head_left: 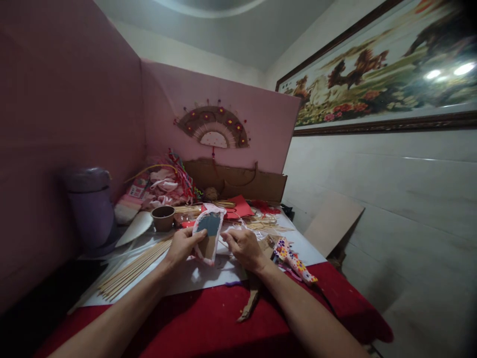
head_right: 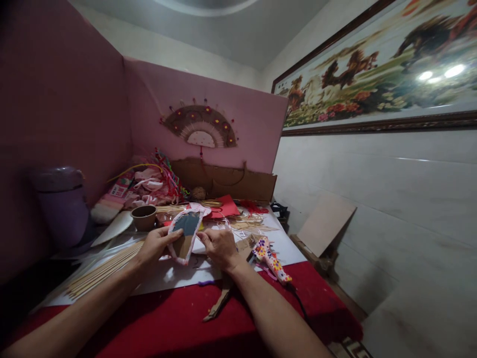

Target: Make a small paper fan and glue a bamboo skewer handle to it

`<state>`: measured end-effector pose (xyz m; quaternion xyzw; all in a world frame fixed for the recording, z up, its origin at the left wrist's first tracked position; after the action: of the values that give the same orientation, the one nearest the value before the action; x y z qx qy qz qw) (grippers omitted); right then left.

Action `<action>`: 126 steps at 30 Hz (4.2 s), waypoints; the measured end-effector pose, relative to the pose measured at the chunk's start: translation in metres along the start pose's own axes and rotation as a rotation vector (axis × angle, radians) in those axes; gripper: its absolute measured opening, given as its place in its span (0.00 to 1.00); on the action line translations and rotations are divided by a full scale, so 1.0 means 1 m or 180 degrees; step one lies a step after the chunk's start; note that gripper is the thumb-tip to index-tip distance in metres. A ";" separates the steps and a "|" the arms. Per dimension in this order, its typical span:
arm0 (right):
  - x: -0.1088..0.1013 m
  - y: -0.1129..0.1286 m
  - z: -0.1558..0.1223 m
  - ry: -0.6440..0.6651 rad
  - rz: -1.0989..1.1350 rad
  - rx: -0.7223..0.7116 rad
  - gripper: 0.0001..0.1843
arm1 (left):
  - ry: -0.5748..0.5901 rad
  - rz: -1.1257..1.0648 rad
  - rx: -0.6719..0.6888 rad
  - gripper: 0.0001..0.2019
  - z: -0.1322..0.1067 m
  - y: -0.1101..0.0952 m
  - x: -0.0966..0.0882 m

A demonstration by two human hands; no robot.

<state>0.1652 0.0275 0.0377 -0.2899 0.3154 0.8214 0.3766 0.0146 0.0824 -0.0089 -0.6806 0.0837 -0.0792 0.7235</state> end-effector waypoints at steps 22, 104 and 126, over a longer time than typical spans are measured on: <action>0.010 -0.019 0.001 -0.0110 0.1650 0.0691 0.25 | 0.0334 -0.0416 0.0048 0.18 -0.010 -0.010 0.012; 0.003 -0.072 -0.009 -0.1862 0.4206 0.2164 0.22 | 0.1037 -0.0446 0.0204 0.14 -0.022 -0.018 0.029; 0.006 -0.076 -0.011 -0.1872 0.4499 0.2242 0.23 | 0.1037 -0.0874 0.0115 0.13 -0.023 -0.014 0.034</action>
<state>0.2259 0.0613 0.0036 0.3360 0.5495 0.7596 -0.0909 0.0428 0.0512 0.0029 -0.6508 0.1046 -0.2875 0.6949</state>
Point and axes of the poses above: each hand's wrist, its own z-axis towards the middle knuckle, its own x-axis out of the palm, y = z × x, the point moved 7 cm from there along z, towards the middle knuckle, and after that the axes turned 6 degrees about z, right-handed, at the moved point
